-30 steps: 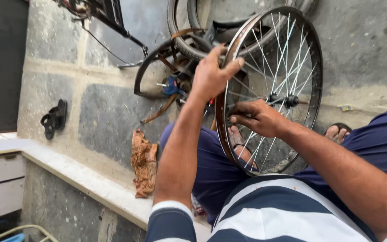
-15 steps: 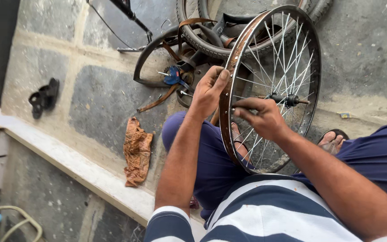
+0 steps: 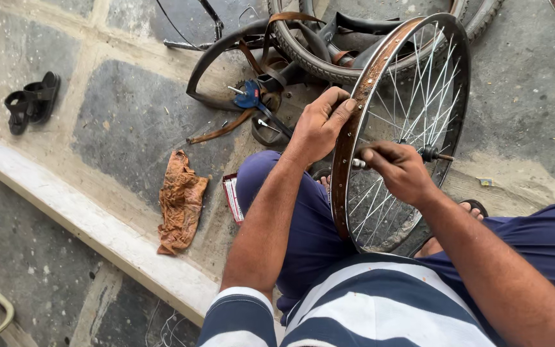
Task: The person sits on the ground and uses a screwdriver to tighten the spokes on a bicycle wheel. They rotate the wheel to access different sections and continue adjusting the spokes throughout the video.
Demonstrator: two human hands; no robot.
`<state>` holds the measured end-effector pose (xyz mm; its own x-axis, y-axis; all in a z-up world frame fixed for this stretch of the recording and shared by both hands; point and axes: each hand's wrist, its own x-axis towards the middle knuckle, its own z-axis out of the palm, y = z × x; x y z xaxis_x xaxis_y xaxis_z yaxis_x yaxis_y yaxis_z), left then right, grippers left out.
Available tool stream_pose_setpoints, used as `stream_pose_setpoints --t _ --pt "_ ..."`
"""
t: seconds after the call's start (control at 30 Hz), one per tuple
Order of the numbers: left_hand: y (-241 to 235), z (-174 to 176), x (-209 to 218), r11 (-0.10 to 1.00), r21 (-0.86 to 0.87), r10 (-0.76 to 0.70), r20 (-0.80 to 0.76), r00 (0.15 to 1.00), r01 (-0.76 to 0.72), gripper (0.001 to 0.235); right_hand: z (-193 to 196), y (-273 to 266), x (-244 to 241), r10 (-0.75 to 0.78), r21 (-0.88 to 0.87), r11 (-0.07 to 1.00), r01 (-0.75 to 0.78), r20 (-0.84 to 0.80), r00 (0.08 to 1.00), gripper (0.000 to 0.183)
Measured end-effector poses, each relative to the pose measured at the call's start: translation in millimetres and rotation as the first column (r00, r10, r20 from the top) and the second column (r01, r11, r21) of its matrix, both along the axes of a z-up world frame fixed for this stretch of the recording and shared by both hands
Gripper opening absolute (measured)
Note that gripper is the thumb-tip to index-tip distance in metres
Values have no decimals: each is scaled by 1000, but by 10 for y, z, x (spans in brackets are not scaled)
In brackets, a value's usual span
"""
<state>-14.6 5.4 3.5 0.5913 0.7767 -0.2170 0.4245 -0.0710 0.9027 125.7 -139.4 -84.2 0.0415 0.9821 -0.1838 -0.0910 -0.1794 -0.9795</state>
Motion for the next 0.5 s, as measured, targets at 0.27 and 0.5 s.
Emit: stream_pose_setpoints --t 0.27,0.5 --pt "-19 -40 -13 1000 17 17 43 999 -18 27 179 -93 -110 -113 29 993 115 -61 992 37" --pt "-33 -40 9 1000 4 28 33 999 -28 28 -8 -74 49 -38 -85 996 20 -217 975 33"
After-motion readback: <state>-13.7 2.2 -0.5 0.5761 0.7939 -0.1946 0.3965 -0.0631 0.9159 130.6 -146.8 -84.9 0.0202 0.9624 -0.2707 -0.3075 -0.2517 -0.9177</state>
